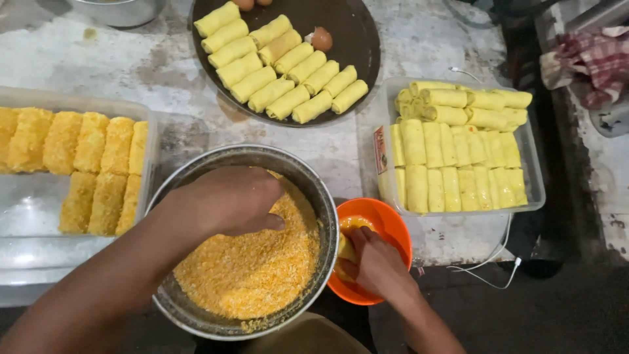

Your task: Dipping rolled food items into egg wash and then coating them with breadcrumbs on a production table.

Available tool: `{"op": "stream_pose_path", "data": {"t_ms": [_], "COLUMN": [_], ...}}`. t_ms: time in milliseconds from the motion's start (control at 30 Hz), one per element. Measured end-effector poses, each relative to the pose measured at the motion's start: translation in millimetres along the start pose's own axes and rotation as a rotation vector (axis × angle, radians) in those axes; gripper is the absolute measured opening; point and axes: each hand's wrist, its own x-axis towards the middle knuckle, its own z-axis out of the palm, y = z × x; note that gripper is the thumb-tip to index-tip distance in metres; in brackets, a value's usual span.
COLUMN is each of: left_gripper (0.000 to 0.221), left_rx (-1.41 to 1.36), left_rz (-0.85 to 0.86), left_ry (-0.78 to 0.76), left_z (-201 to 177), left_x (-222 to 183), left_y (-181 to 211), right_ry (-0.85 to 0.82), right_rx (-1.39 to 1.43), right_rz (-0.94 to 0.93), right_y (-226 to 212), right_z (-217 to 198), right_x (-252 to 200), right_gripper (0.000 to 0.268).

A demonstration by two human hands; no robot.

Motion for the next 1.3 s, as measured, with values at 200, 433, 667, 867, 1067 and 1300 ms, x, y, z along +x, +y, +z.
{"op": "stream_pose_path", "data": {"t_ms": [200,433,667,867,1067,1300], "left_gripper": [0.032,0.038,0.032,0.032,0.034,0.045], "left_rx": [-0.168,-0.098,-0.134,-0.151,-0.139,-0.086], "left_rz": [-0.005,0.049,0.04,0.028,0.029,0.041], "left_ry": [0.021,0.046,0.061,0.051,0.054,0.04], "left_z": [8,17,18,17,19,25], "left_x": [19,25,24,24,24,27], "left_y": [-14,-22,-21,-21,-22,-24], "right_ry": [-0.062,0.173,0.258,0.125,-0.088,-0.227], "right_rx": [0.281,0.465,0.735,1.788,1.287,-0.492], "right_rz": [0.253,-0.228,-0.14,-0.302,-0.048,-0.18], "right_y": [1,9,45,60,30,-11], "right_z": [-25,5,16,13,-29,-42], "right_x": [-8,-12,-16,-16,-17,-12], "right_gripper": [0.05,0.061,0.037,0.043,0.051,0.047]}}
